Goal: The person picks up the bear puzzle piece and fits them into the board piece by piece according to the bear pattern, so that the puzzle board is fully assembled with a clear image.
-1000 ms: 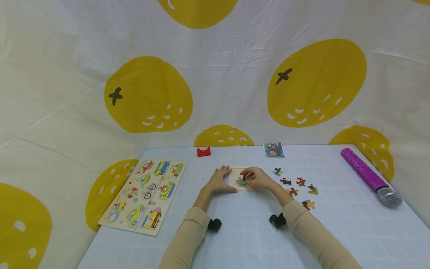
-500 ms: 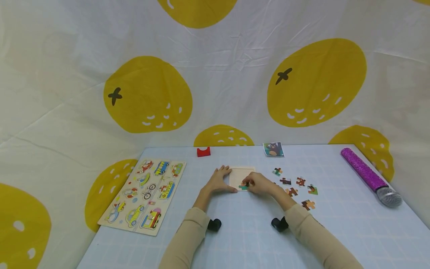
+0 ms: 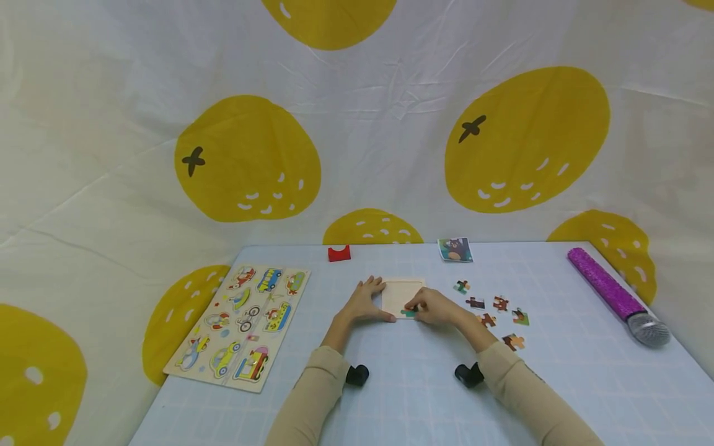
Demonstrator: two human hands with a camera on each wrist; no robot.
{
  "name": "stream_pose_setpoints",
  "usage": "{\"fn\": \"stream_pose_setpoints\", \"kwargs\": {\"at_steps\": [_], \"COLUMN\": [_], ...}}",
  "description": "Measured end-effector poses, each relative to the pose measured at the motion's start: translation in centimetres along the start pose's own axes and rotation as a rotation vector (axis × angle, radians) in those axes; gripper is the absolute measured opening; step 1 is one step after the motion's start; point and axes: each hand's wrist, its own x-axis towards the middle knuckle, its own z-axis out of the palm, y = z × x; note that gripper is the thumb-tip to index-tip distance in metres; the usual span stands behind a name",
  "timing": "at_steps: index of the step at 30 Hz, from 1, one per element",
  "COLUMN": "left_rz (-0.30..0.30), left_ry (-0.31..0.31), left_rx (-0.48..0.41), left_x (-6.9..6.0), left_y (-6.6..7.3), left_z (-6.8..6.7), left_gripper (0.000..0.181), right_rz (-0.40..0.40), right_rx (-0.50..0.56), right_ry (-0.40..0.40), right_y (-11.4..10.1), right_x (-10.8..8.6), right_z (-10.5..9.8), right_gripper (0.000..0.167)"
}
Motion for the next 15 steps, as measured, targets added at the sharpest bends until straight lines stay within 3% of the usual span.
{"fn": "stream_pose_setpoints", "kwargs": {"at_steps": [15], "left_rz": [-0.036], "left_ry": [0.000], "left_rx": [0.004], "left_x": [-0.05], "left_y": [0.12], "left_z": [0.19], "left_gripper": [0.088], "right_rz": [0.055], "right_rx": [0.051], "right_ry": [0.030], "right_y": [0.10], "right_x": [-0.02], "right_z": [0.00], "right_gripper": [0.028]}}
